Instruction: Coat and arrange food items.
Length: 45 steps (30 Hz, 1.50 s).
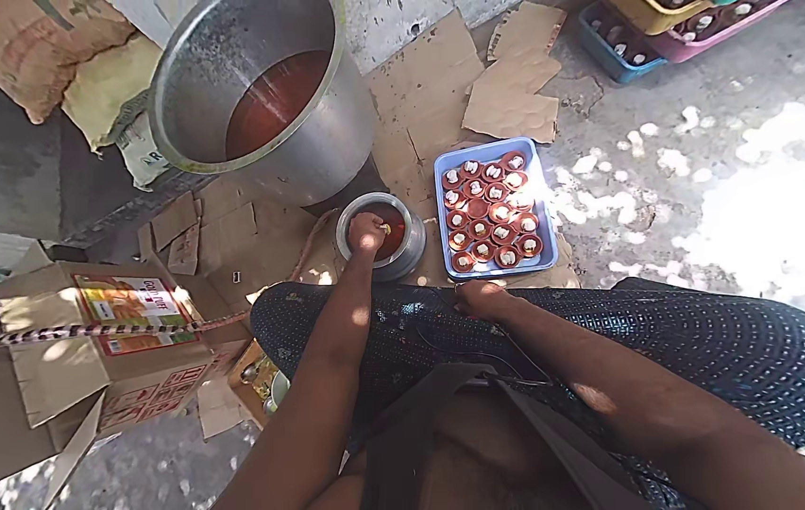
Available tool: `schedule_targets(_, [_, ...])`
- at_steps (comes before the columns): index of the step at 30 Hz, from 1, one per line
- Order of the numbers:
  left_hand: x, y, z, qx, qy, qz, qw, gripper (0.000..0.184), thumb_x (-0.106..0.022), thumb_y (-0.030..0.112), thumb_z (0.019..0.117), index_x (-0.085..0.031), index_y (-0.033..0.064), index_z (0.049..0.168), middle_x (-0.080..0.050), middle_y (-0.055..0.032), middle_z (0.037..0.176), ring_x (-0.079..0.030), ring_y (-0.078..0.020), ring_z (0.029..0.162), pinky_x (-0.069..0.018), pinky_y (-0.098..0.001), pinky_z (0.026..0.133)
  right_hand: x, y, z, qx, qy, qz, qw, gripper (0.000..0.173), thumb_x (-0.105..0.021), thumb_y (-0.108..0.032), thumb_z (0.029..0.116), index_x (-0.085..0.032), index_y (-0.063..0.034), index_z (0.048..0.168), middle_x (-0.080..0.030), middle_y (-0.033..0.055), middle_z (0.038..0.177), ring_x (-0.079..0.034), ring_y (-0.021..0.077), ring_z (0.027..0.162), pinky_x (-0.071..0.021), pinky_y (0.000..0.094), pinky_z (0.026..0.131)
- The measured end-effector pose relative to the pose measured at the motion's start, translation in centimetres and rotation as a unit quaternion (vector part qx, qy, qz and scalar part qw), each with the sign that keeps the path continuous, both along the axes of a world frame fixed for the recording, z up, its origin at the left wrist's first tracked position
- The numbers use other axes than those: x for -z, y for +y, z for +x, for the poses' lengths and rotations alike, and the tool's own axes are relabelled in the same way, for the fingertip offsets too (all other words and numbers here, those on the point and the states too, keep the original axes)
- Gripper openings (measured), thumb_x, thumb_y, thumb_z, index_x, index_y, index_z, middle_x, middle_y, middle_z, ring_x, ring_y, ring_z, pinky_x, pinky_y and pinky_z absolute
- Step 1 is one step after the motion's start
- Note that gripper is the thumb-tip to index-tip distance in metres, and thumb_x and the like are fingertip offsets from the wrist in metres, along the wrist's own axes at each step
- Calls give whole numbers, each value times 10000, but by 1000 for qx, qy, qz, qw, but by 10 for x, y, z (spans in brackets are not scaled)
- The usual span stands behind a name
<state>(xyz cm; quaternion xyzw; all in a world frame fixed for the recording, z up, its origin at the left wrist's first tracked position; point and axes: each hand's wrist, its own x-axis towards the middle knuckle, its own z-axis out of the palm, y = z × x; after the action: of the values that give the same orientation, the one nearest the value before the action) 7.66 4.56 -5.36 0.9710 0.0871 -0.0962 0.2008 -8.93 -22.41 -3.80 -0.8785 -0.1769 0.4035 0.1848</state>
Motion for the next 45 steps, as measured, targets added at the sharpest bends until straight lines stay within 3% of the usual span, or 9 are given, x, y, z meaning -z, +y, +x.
schedule_targets(12, [1,-9,-5,17,25,22,999,315,-808,232,817,-766,129,1112,-754,-109,1114,-696,-322,1108,-540,-610,968,2,0,-2,0,-6,6,1000,359,-582,-337,1042,-669,-26,1199,-678,255,1195,-638,453,1176,-497,685,947])
schedule_targets(15, [0,-6,-5,-40,6,-90,995,370,-837,230,835,-743,62,1151,-756,-142,1104,-713,-298,1071,-550,-552,989,2,-4,-4,7,-5,8,1000,378,-588,-335,1041,-659,-2,1206,-667,267,1215,-627,459,1194,-489,686,965])
schedule_targets(18, [-6,-7,-8,-173,39,-260,949,423,-843,131,852,-685,27,1231,-727,-122,1045,-664,-166,815,-565,-352,755,-3,-6,-5,16,6,11,1000,402,-595,-334,1042,-644,17,1233,-649,289,1242,-614,486,1204,-479,704,967])
schedule_targets(20, [-10,-8,-7,-230,77,-352,904,455,-796,133,904,-626,51,1319,-702,-94,1067,-627,-120,771,-538,-286,695,-1,-8,-7,21,6,17,1000,398,-602,-332,1039,-649,13,1230,-648,288,1245,-613,484,1203,-478,699,967])
schedule_targets(27, [-16,-70,25,-137,125,-549,815,285,-663,118,1001,-598,103,1278,-670,-10,928,-636,-85,726,-559,-241,676,11,-17,-4,22,25,27,999,354,-610,-294,1031,-662,14,1195,-652,281,1221,-630,475,1163,-504,685,912])
schedule_targets(32, [28,-156,63,73,68,-365,926,361,-779,102,914,-666,-19,1234,-730,-128,1049,-688,-160,853,-585,-333,787,19,-29,4,45,42,43,997,339,-636,-253,1006,-669,26,1194,-662,284,1208,-628,475,1175,-492,689,949])
schedule_targets(35, [62,-196,80,199,25,-183,962,294,-780,180,879,-732,19,1120,-755,-138,1020,-729,-238,921,-597,-470,891,16,-32,7,56,57,43,996,321,-635,-231,997,-659,39,1169,-663,278,1195,-636,468,1158,-511,683,916])
schedule_targets(40, [105,-245,90,266,74,25,961,287,-685,227,942,-738,120,1202,-727,-136,1208,-677,-325,1177,-530,-587,1015,16,-40,9,78,99,55,990,324,-636,-283,1013,-652,0,1170,-679,238,1157,-665,433,1109,-539,646,879])
schedule_targets(45, [114,-264,89,274,96,92,953,291,-676,229,944,-738,100,1198,-693,-171,1273,-649,-364,1223,-526,-610,1012,22,-47,8,95,115,77,986,308,-620,-296,1024,-654,-9,1130,-686,224,1121,-671,418,1096,-537,637,862])
